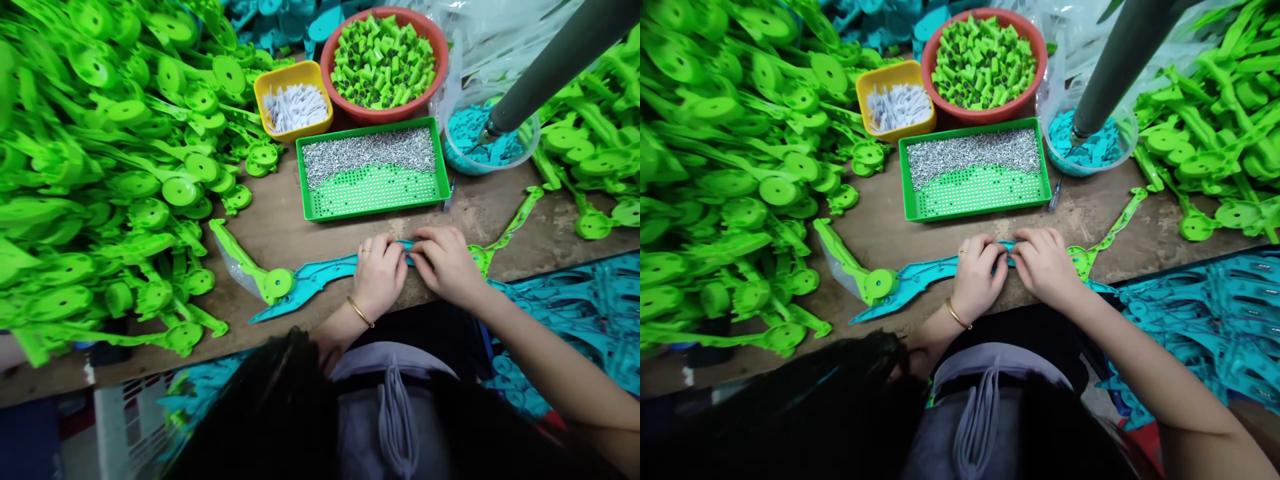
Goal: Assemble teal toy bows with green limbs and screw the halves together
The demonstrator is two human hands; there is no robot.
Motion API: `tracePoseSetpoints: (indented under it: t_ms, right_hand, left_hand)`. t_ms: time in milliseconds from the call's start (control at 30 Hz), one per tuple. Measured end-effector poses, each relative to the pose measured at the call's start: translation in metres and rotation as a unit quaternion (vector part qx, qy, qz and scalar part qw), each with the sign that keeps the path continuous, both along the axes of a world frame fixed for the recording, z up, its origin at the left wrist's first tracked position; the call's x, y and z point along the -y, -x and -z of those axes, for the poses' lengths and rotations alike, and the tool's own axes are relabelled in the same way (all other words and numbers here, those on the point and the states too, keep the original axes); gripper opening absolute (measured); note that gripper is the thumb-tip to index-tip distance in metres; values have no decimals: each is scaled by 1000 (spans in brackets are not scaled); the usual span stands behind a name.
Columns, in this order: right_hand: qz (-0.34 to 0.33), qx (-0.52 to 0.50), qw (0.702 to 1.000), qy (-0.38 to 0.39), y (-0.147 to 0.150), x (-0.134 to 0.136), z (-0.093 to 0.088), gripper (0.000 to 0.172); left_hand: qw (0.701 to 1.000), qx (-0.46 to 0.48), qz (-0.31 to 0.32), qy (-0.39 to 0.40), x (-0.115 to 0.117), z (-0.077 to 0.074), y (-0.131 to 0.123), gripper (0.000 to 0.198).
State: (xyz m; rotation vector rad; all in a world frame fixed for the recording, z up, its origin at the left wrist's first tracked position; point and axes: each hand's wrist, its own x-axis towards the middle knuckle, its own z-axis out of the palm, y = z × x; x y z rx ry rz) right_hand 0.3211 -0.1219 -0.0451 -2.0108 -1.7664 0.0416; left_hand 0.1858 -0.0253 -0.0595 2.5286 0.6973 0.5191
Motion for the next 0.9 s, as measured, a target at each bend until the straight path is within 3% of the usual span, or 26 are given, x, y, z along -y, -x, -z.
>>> tracePoseSetpoints:
  t_ms: [167, 567, 900]
  right_hand:
    - [35, -23, 998, 54, -1, -3, 0, 11]
    - [-10, 47, 998, 38, 0, -1, -2, 16]
    - [52, -12, 998, 35, 3, -2, 2, 12]
  left_hand:
    - [1000, 14, 15, -2, -1, 1, 2, 16]
    - [999, 31, 12, 4, -1, 1, 3, 18]
    - [998, 45, 23, -26, -2, 3, 3, 16]
